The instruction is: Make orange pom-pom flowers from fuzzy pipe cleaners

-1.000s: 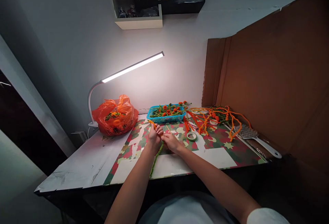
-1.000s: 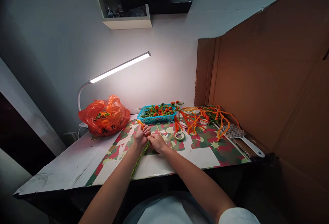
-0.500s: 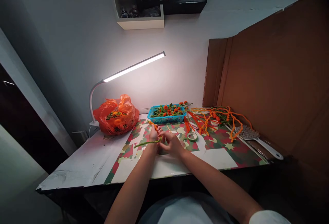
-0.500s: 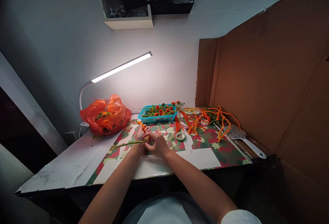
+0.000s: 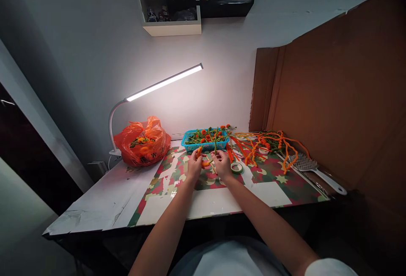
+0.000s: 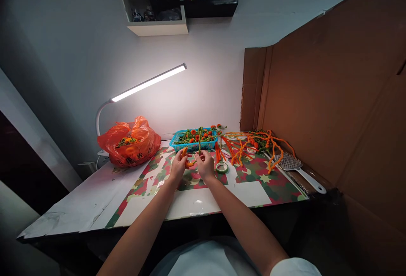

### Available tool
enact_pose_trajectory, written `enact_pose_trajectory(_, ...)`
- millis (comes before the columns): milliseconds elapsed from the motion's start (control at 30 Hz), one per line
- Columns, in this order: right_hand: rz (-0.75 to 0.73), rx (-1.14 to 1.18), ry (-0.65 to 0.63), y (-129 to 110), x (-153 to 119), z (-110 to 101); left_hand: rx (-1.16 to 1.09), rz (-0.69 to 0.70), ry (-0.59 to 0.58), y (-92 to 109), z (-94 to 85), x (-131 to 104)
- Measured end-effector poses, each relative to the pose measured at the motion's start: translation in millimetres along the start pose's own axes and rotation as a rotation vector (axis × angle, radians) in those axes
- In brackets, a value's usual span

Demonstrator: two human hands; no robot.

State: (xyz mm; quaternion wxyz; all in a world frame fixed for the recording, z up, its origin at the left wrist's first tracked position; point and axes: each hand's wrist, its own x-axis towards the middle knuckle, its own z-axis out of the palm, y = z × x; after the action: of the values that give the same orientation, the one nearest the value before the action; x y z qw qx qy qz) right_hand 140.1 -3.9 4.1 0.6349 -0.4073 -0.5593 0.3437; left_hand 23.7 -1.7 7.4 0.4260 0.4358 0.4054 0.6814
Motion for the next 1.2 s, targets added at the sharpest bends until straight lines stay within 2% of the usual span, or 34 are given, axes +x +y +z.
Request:
enact_pose_trajectory(133, 0.083, 0.123, 0.045, 1.6, 5.4, -3.1, 0.324, 0.111, -0.089, 0.8, -0.1, -4.1)
enact_pose_trajectory(300, 0.176, 0.266, -0.029, 3.8, 8.2, -4.6, 0.609, 0.242, -0.204, -0.6, -3.1, -4.9)
enact_pose_trajectory(400, 0.150, 0.178, -0.054, 7.9, 8.9, -4.9, 0.595, 0.247, -0.230, -0.5, -3.6, -4.6)
enact_pose_trajectory(600, 0.085, 0.053, -0.100, 10.8, 7.2, -4.6, 0.471, 0.166, -0.286, 2.4, -1.1, -5.7)
enact_pose_trajectory(767, -0.140, -0.215, -0.087, 7.7, 5.0, -6.5, 0.401, 0.082, -0.276, 2.1, -0.8, -4.3)
enact_pose_trajectory(900, -0.168, -0.426, -0.079, 10.8, 8.8, -7.8, 0.373, 0.033, -0.297, 2.1, 0.0, -4.9)
enact_pose_trajectory(1033, -0.164, -0.485, 0.001, 14.6, 15.6, -9.8, 0.371, 0.010, -0.302, 3.7, 2.2, -5.7)
enact_pose_trajectory(1200, -0.109, -0.421, 0.172, 14.4, 21.6, -13.7, 0.375, -0.006, -0.311, 5.1, 3.0, -5.7)
